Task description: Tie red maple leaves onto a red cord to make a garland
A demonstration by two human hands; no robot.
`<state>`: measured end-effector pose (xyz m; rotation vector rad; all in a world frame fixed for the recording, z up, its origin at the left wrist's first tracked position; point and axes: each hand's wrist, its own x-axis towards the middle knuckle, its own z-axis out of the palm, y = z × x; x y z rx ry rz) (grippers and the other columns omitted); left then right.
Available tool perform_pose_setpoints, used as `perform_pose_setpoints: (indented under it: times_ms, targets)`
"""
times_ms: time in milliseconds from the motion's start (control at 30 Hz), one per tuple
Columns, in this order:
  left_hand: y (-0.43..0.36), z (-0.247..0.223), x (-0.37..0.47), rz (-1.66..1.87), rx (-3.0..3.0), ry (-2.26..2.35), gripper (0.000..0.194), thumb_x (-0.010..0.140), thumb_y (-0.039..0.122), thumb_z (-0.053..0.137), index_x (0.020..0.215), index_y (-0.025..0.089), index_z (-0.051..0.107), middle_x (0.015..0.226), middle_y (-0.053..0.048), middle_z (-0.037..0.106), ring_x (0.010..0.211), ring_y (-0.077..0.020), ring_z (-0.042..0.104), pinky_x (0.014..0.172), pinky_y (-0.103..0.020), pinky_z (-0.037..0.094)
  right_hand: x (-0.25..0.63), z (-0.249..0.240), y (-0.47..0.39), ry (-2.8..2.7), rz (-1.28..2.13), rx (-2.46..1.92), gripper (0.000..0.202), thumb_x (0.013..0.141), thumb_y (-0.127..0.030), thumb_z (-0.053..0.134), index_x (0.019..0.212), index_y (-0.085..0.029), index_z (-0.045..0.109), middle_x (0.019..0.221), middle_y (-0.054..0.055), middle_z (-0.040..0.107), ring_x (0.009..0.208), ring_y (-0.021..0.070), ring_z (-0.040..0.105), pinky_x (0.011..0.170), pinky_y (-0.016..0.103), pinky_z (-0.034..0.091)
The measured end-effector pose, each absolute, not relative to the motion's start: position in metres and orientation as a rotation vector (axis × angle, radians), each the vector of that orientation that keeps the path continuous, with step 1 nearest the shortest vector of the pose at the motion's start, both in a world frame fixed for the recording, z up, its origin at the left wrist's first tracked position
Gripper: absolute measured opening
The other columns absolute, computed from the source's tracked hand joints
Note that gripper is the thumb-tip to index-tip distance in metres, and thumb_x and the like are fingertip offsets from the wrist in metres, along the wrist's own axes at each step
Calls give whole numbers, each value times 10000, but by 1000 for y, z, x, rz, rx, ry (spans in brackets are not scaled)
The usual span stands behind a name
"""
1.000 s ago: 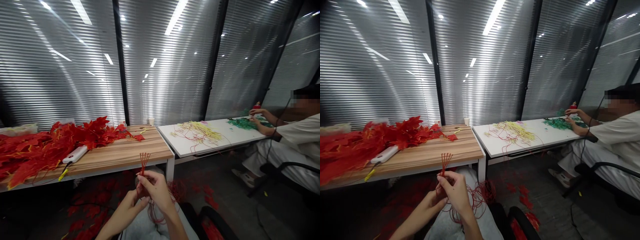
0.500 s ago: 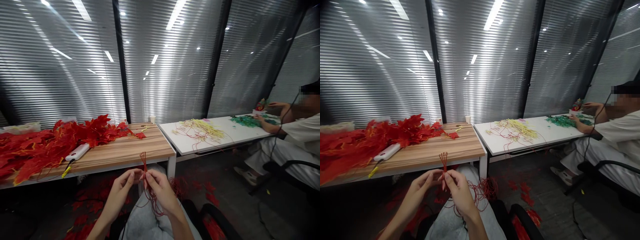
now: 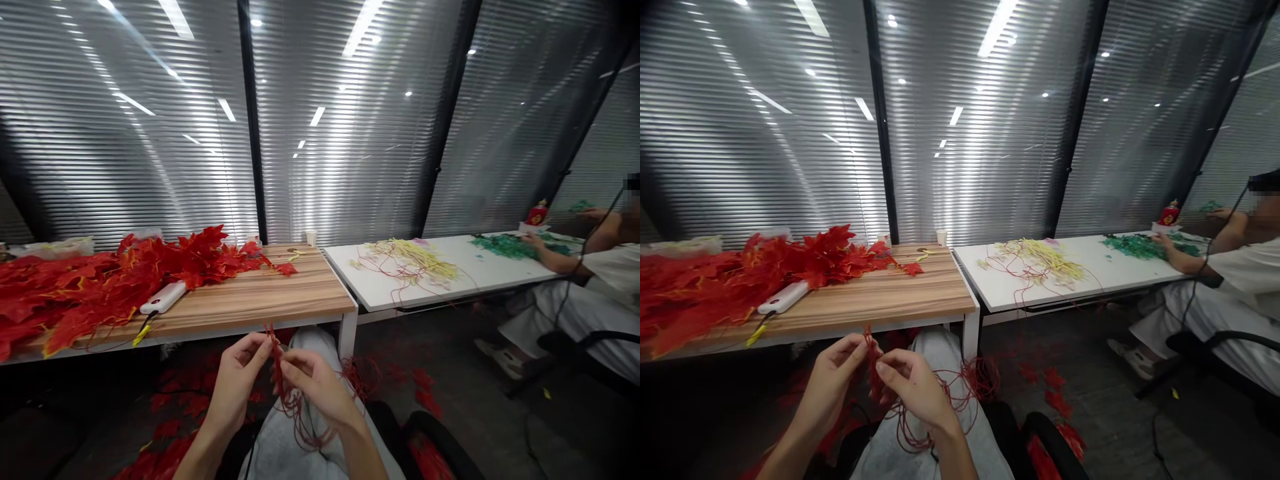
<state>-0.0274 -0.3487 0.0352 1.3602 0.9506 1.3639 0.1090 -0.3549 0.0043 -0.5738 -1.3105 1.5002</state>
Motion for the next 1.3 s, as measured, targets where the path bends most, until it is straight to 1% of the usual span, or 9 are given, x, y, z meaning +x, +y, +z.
perform_pose_setpoints:
  times_ms: [100, 200, 400, 533, 633, 900, 1067, 1200, 1300]
  targets:
    - [-347, 35, -25, 1387, 1494, 1043, 187, 703, 326, 655, 694, 139, 636, 672, -24, 631, 656, -134, 566, 621, -189, 441, 118, 10, -358, -1336, 1261, -677, 301, 712, -352, 668, 935, -159, 611, 845, 45, 589, 727, 126, 552, 605, 216, 444]
    - [-347, 32, -21, 1330, 1612, 1053, 185, 717, 319, 635, 691, 136, 642, 677, -32, 636, 661, -146, 579, 624, -198, 444, 120, 14, -360, -1367, 1043, -737, 340, 693, -328, 687, 988, -177, 609, 915, 48, 552, 776, 130, 535, 594, 203, 437]
    - [-348, 25, -17, 1209, 1668, 1002, 166, 726, 294, 616, 728, 130, 643, 689, -44, 644, 672, -159, 590, 624, -211, 453, 108, 16, -364, -1352, 842, -827, 193, 787, -328, 584, 820, -144, 629, 826, 45, 547, 772, 136, 530, 632, 225, 437]
    - [-347, 25, -18, 1232, 1662, 1014, 171, 699, 293, 646, 762, 135, 640, 653, -30, 636, 609, -135, 566, 580, -196, 443, 106, 16, -365, -1281, 832, -826, 186, 793, -321, 577, 865, -157, 626, 857, 46, 561, 779, 137, 536, 652, 231, 440]
    - [-348, 26, -19, 1227, 1686, 1010, 165, 701, 292, 646, 757, 138, 636, 652, -27, 634, 604, -132, 565, 575, -194, 444, 106, 17, -366, -1283, 831, -818, 167, 800, -308, 568, 827, -154, 627, 828, 42, 561, 787, 141, 541, 660, 230, 437]
    - [-355, 33, -18, 1140, 1731, 967, 214, 747, 298, 603, 891, 146, 650, 858, -65, 660, 796, -184, 608, 722, -249, 477, 108, 17, -367, -1239, 790, -796, 146, 803, -290, 564, 794, -152, 613, 804, 33, 549, 775, 135, 545, 650, 221, 433]
    - [-358, 35, -17, 1173, 1691, 992, 228, 770, 342, 577, 866, 141, 623, 701, -27, 621, 634, -133, 572, 607, -214, 463, 111, 20, -369, -1281, 691, -838, 151, 817, -277, 546, 767, -153, 615, 780, 26, 546, 737, 122, 534, 605, 209, 413]
    - [-359, 35, -17, 1128, 1638, 961, 262, 805, 397, 514, 766, 143, 563, 519, 22, 511, 469, -99, 495, 482, -194, 430, 111, 23, -371, -1344, 599, -880, 148, 816, -264, 545, 745, -154, 614, 743, 20, 556, 696, 116, 524, 587, 210, 398]
    - [-360, 33, -16, 1101, 1600, 922, 288, 829, 431, 462, 758, 156, 509, 452, 53, 437, 381, -79, 411, 389, -170, 372, 111, 24, -373, -1402, 536, -923, 149, 821, -262, 534, 735, -159, 599, 719, 15, 559, 668, 116, 505, 596, 223, 386]
